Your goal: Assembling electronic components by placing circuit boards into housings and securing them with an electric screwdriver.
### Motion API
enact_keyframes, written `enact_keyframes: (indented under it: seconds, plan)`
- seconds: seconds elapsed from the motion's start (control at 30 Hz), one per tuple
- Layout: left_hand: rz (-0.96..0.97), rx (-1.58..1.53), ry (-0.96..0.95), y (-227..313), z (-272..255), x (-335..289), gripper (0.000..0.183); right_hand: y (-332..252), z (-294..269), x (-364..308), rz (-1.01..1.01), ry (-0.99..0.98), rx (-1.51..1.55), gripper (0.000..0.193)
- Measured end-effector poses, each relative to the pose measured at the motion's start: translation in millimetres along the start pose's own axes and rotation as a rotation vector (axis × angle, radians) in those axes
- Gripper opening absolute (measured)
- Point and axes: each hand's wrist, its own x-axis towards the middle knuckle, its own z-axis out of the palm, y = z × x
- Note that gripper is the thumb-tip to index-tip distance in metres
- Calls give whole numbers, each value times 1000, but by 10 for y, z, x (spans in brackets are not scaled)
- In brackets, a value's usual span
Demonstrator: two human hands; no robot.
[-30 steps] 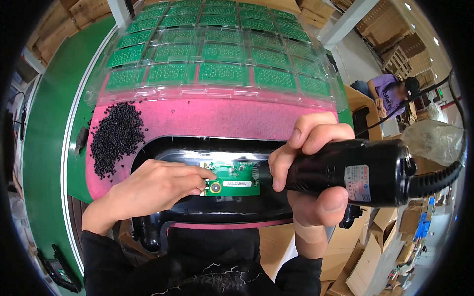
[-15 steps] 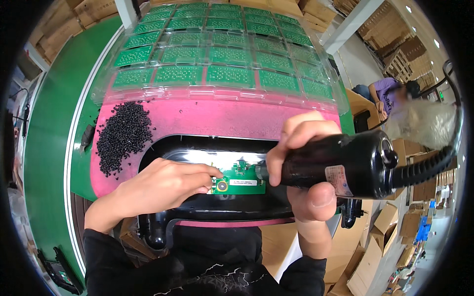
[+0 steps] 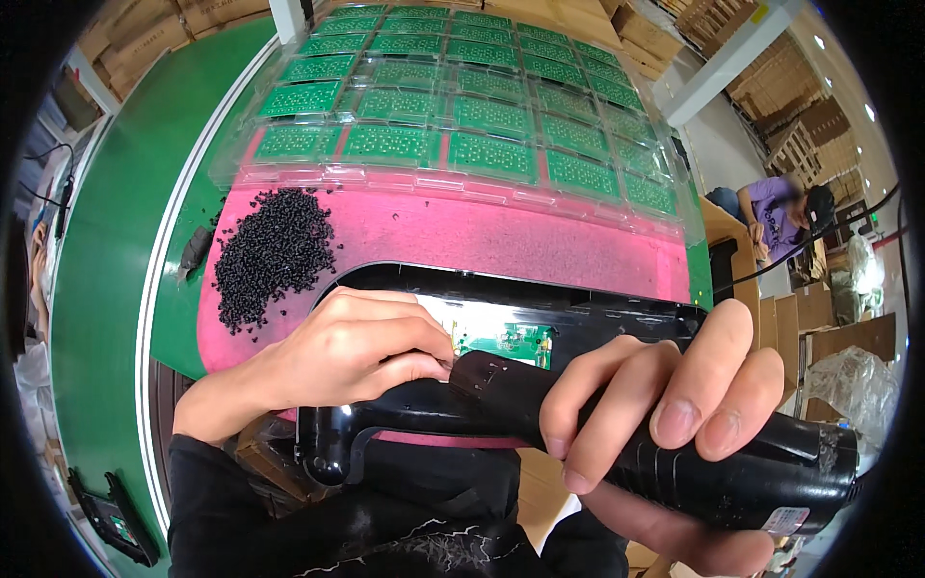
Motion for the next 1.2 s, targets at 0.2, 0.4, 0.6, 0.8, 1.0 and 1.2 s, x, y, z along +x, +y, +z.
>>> enact_keyframes:
  seconds: [0.2, 0.4, 0.6, 0.8, 1.0, 1.2]
  plan:
    - [-163, 179, -198, 83, -100, -20, 25, 171, -140, 14, 171, -106, -246, 65]
    - [-90, 117, -529, 95, -139, -70, 13, 292, -230, -60, 275, -66, -354, 69]
    - [-27, 217, -525, 82, -82, -116, 12, 327, -160, -56, 312, -87, -411, 70]
    - [-46, 297, -369, 101, -48, -119, 13, 401, -72, -12, 365, -127, -433, 70]
    - [-132, 305, -194, 85, -56, -79, 17, 438, -78, -22, 367, -164, -451, 69]
    - [-175, 272, -186, 81, -62, -79, 18, 306, -62, -78, 334, -82, -393, 65]
